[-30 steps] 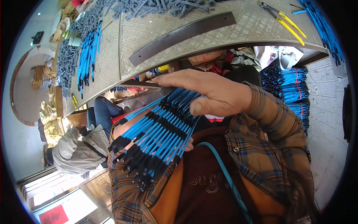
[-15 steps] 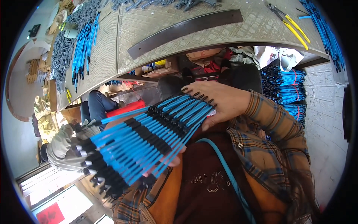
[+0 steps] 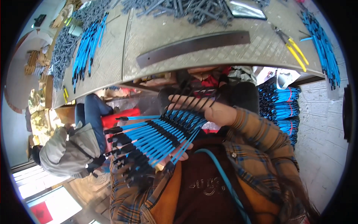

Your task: The person bundles plastic components together with rubber bands, then trims the bundled components using pliers.

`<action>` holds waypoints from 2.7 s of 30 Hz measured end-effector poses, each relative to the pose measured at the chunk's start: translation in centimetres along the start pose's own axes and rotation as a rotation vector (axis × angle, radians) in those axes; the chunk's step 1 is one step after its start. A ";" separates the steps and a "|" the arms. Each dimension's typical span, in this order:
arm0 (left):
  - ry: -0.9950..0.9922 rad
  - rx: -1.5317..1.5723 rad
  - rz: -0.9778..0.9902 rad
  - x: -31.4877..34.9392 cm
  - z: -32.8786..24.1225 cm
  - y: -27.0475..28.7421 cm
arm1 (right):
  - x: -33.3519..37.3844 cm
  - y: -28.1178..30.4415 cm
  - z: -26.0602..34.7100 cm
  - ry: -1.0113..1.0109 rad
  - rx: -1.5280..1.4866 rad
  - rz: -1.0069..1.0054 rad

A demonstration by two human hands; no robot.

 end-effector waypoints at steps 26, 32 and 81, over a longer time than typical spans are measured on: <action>-1.486 -1.704 -0.093 -1.9 -7.7 -11.7 | 1.5 18.2 13.8 -0.234 1.620 -0.272; -1.468 -1.647 -0.106 -1.9 -7.9 -11.8 | 1.5 19.5 14.4 -0.218 1.481 -0.246; -1.647 -1.581 0.032 -2.2 -8.1 -12.5 | -1.9 8.4 17.9 0.141 1.362 -0.525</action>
Point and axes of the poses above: each hand's wrist, its own x-axis away from the middle knuckle, its own y-axis out of the back of the hand, z = x × y, the point moved 6 cm from there along -x, towards the middle knuckle, and after that the axes turned 4 degrees about x, right-handed, at the moved point
